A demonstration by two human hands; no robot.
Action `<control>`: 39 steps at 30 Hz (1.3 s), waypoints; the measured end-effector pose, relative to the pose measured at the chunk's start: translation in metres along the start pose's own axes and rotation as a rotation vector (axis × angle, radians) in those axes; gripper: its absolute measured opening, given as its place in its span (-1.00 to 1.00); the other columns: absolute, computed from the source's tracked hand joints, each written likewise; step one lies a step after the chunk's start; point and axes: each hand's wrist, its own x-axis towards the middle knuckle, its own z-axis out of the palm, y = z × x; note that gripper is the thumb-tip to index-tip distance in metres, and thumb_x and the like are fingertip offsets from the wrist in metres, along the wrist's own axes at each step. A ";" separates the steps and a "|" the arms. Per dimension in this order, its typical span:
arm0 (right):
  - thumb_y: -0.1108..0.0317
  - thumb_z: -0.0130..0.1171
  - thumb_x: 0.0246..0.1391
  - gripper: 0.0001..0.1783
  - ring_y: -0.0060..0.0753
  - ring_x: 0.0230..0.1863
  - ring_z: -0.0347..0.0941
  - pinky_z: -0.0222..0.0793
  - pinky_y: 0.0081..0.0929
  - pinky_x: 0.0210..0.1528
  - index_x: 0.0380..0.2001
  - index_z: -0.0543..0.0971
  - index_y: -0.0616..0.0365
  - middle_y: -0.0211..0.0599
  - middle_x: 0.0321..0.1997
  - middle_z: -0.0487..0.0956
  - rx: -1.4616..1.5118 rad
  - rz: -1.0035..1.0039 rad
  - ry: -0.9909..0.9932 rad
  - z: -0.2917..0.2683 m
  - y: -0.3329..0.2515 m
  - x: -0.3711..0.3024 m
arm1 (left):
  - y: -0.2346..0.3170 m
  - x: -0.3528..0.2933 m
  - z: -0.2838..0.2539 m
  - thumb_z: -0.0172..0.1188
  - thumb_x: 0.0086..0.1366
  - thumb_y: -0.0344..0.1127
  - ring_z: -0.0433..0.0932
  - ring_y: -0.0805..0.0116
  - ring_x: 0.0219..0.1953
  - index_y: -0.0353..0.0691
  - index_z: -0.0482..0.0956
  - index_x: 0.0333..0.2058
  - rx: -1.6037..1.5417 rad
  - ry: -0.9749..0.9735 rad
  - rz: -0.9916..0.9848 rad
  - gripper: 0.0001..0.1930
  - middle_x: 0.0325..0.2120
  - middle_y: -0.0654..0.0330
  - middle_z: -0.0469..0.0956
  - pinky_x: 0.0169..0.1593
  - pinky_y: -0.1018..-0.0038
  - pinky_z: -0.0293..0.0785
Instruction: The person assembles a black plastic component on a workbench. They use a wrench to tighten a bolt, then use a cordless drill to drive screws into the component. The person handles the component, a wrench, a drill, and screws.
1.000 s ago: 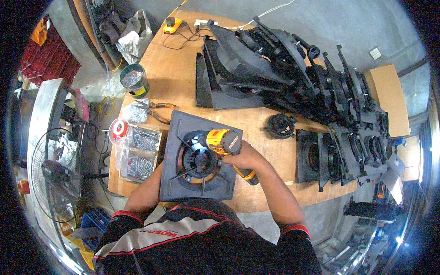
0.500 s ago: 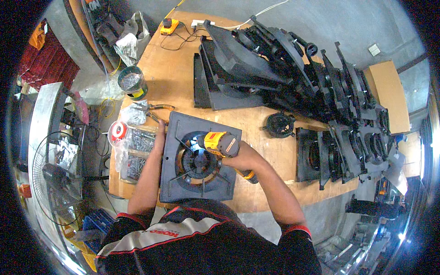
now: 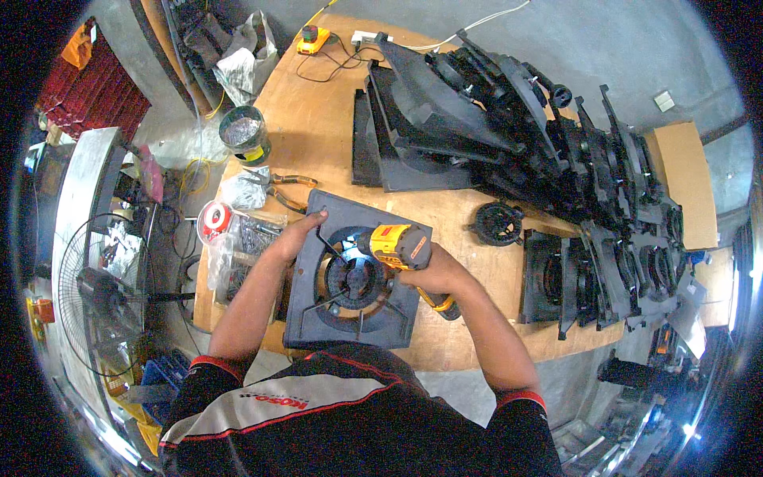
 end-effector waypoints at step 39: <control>0.37 0.51 -0.35 -0.41 -0.39 -0.17 0.61 0.50 -0.38 -0.03 -0.11 0.60 0.21 -0.23 -0.17 0.68 -0.267 -0.348 0.042 -0.020 0.017 -0.037 | 0.009 -0.053 -0.039 0.14 0.26 0.17 0.59 -0.20 -0.12 -0.32 0.63 -0.13 0.672 0.493 0.413 -0.42 -0.20 -0.24 0.60 -0.02 0.12 0.50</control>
